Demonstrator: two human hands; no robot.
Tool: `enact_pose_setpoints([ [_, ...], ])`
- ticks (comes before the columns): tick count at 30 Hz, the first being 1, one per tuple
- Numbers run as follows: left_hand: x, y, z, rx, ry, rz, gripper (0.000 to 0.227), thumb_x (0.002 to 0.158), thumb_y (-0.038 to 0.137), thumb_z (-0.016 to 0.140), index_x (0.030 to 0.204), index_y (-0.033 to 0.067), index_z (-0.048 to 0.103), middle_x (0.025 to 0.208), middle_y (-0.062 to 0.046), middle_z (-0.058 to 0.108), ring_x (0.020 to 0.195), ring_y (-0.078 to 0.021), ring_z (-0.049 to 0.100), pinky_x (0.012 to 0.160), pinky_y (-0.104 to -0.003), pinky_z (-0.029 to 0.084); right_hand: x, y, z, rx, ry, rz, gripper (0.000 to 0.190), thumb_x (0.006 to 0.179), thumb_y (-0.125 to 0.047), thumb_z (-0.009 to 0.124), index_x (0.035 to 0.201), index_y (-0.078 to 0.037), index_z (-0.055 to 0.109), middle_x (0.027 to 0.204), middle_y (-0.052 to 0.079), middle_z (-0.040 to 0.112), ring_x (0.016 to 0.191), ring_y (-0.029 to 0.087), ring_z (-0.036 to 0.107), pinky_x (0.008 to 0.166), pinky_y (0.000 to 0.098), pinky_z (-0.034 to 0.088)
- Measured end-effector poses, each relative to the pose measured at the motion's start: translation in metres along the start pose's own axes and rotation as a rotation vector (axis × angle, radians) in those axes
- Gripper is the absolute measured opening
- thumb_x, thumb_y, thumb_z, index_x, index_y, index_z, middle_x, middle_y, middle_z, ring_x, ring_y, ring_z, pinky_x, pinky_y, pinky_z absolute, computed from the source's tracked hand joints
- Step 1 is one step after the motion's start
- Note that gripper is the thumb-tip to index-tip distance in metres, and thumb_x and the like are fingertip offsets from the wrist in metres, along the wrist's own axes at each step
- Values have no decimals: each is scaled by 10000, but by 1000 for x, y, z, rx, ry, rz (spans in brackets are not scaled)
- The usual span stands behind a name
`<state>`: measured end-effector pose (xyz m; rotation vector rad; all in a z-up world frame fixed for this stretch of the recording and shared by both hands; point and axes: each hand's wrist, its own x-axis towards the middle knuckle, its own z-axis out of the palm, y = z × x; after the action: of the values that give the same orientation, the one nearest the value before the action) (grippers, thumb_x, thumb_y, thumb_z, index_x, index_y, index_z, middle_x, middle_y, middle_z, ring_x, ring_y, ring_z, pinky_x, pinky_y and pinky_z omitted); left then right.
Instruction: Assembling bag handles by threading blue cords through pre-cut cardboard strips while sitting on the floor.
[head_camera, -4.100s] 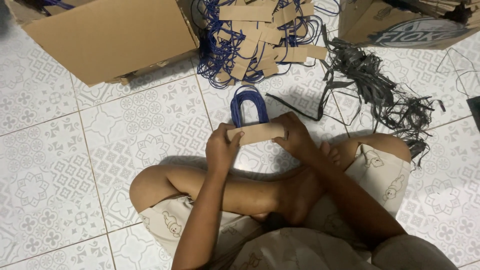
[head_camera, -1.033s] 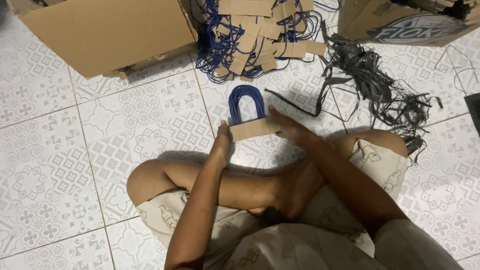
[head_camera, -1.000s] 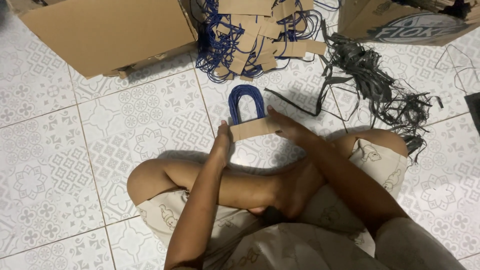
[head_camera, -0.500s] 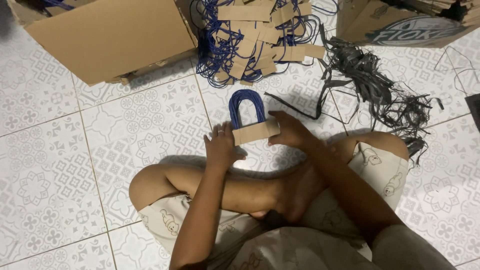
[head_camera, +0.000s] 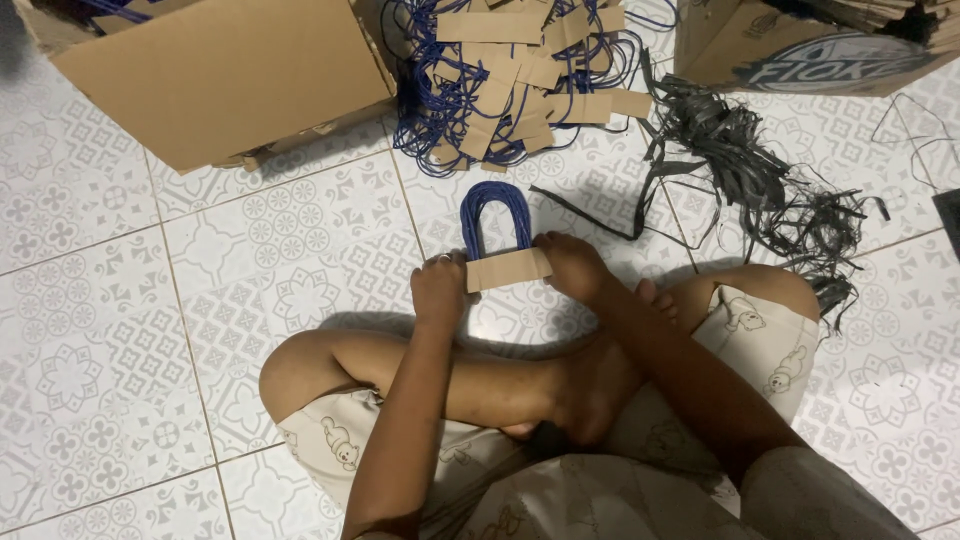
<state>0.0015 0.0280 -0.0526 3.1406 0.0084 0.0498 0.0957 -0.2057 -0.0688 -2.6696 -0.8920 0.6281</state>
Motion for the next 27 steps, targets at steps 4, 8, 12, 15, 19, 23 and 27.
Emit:
enact_pose_setpoints([
  [4,2,-6,-1,-93,-149,-26,883,553,601,913,1225,81,671,1015,-187,753,1044,-390,718,946,-573,515,-14,-15,-29,57,-13,11,668,759,-160,866,1355,-78,576,1199,207,668,1142,414,668,967,516,542],
  [8,4,-4,-87,-570,-452,-188,1119,761,773,627,1517,-21,401,1444,-300,558,1420,-432,472,1208,-603,255,-28,-31,-71,387,-120,148,967,723,-382,901,1509,-47,449,1458,296,524,1381,479,481,1165,585,386],
  [12,25,-6,-45,-626,-249,-260,1057,921,790,444,1502,-92,396,1385,-350,575,1320,-484,550,1140,-585,360,-14,-33,-60,632,52,346,878,990,-654,542,1588,-45,338,1566,258,431,1480,428,368,1228,564,295],
  [15,53,8,-26,-648,-301,-382,979,933,645,558,1556,-68,310,1437,-339,532,1275,-482,585,1041,-600,475,-3,-60,-53,370,209,260,866,1006,-542,543,1563,73,295,1467,365,477,1402,483,458,1155,581,377],
  [19,74,14,27,-631,-369,-450,1000,921,574,618,1574,-79,236,1457,-343,504,1250,-476,605,1004,-608,500,14,-70,-17,107,421,180,771,963,-424,653,1455,117,407,1249,329,619,1216,458,616,1010,577,476],
  [23,74,14,64,-601,-370,-423,800,943,326,610,1537,-102,287,1219,-333,653,1118,-493,674,913,-591,561,25,-51,26,-97,571,127,755,987,-468,633,1423,122,456,1245,323,640,1205,435,642,946,563,535],
  [27,77,13,53,-655,-364,-448,694,924,212,583,1512,-86,365,1125,-337,686,1085,-514,683,879,-607,575,31,-45,37,-49,519,142,777,997,-479,602,1451,124,415,1327,342,609,1276,445,603,1009,610,485],
])
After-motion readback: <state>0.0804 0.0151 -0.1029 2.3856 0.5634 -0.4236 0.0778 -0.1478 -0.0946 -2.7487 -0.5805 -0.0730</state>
